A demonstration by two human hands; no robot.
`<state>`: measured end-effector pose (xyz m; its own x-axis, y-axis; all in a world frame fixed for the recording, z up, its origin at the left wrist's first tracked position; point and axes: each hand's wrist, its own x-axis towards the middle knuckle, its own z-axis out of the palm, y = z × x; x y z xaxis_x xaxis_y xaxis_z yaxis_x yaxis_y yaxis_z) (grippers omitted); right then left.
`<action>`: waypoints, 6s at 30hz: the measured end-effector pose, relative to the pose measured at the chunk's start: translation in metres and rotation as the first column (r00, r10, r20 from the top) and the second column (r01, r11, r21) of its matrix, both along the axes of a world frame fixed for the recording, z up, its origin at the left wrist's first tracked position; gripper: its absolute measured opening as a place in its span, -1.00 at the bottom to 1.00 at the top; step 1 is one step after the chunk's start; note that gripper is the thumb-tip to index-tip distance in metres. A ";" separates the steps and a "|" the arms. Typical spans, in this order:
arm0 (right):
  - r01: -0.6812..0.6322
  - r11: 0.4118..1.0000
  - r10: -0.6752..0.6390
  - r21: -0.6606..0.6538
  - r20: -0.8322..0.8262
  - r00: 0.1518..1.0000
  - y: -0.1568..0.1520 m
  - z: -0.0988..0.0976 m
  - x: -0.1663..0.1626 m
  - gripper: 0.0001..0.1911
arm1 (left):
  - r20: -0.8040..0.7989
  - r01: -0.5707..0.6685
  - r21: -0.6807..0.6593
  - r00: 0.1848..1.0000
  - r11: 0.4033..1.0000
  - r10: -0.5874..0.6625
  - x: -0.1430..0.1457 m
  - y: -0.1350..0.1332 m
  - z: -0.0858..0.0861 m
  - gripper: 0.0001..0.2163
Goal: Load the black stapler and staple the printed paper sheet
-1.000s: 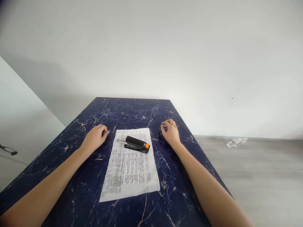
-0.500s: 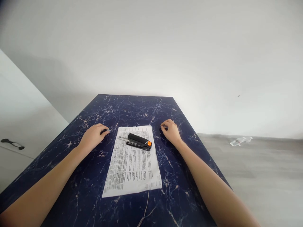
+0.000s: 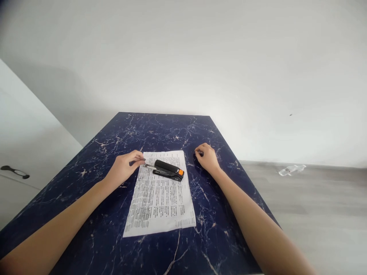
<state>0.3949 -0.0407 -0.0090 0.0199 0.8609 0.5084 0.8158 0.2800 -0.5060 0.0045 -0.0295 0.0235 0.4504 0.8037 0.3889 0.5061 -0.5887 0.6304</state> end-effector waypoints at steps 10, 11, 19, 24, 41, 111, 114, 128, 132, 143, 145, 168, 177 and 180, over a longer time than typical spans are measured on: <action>0.009 1.000 -0.009 -0.016 0.012 1.000 0.003 -0.002 0.002 -0.82 | 0.069 0.095 0.100 0.992 0.990 -0.102 0.013 -0.004 -0.002 -0.88; 0.006 1.000 -0.006 -0.015 0.014 1.000 0.003 -0.003 0.002 -0.82 | 0.079 0.102 0.080 0.991 0.992 -0.109 0.013 -0.003 -0.003 -0.89; -0.001 0.999 0.002 -0.036 0.029 1.000 0.002 -0.002 0.001 -0.82 | 0.063 0.182 -0.072 0.982 0.981 -0.178 0.017 0.005 -0.010 -0.91; -0.007 0.999 0.009 -0.032 0.045 0.999 0.002 -0.001 0.001 -0.82 | 0.060 0.165 -0.085 0.985 0.983 -0.160 0.016 0.007 -0.012 -0.88; -0.453 0.887 0.436 -0.086 -0.162 0.885 -0.042 0.037 -0.066 -0.75 | -0.036 0.366 -0.046 0.929 0.930 -0.367 -0.019 0.024 -0.011 -0.83; -0.375 0.852 0.388 -0.364 -0.042 0.921 -0.056 0.065 -0.039 -0.68 | -0.108 0.278 0.098 0.957 0.956 -0.267 -0.014 0.022 -0.016 -0.71; -0.417 0.818 0.427 -0.396 -0.067 0.902 -0.058 0.068 -0.044 -0.67 | -0.140 0.291 0.061 0.950 0.955 -0.281 -0.014 0.024 -0.016 -0.70; -0.441 0.804 0.455 -0.398 -0.066 0.888 -0.056 0.067 -0.040 -0.67 | -0.233 0.269 -0.059 0.933 0.961 -0.276 -0.017 0.027 -0.024 -0.63; -0.455 0.795 0.470 -0.402 -0.066 0.880 -0.058 0.069 -0.044 -0.68 | -0.245 0.275 -0.046 0.929 0.960 -0.278 -0.016 0.026 -0.023 -0.64; -0.296 0.900 0.421 -0.320 0.469 0.776 -0.069 0.062 -0.075 -0.48 | -0.228 0.267 -0.025 0.937 0.964 -0.265 -0.013 0.025 -0.021 -0.65; -0.224 0.922 0.376 -0.315 0.596 0.710 -0.074 0.060 -0.082 -0.41 | -0.234 0.259 -0.040 0.937 0.965 -0.261 -0.013 0.023 -0.020 -0.64; 0.125 0.883 0.120 -0.453 0.474 0.872 -0.065 0.067 -0.031 -0.74 | -0.344 0.215 0.113 0.925 0.970 -0.164 0.004 0.009 -0.013 -0.62; 0.356 0.855 -0.141 -0.377 0.492 0.859 -0.069 0.051 -0.060 -0.73 | -0.553 0.488 -0.126 0.688 0.863 -0.470 0.056 -0.046 -0.014 -0.33; 0.300 0.865 -0.080 -0.403 0.479 0.874 -0.068 0.052 -0.056 -0.66 | -0.591 0.490 -0.131 0.659 0.862 -0.465 0.054 -0.045 -0.012 -0.34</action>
<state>0.3392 -0.1083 0.0426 0.0808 0.9950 0.0594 0.9905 -0.0735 -0.1164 0.0583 -0.0744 0.0115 0.9126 0.4040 -0.0622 0.4045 -0.8708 0.2794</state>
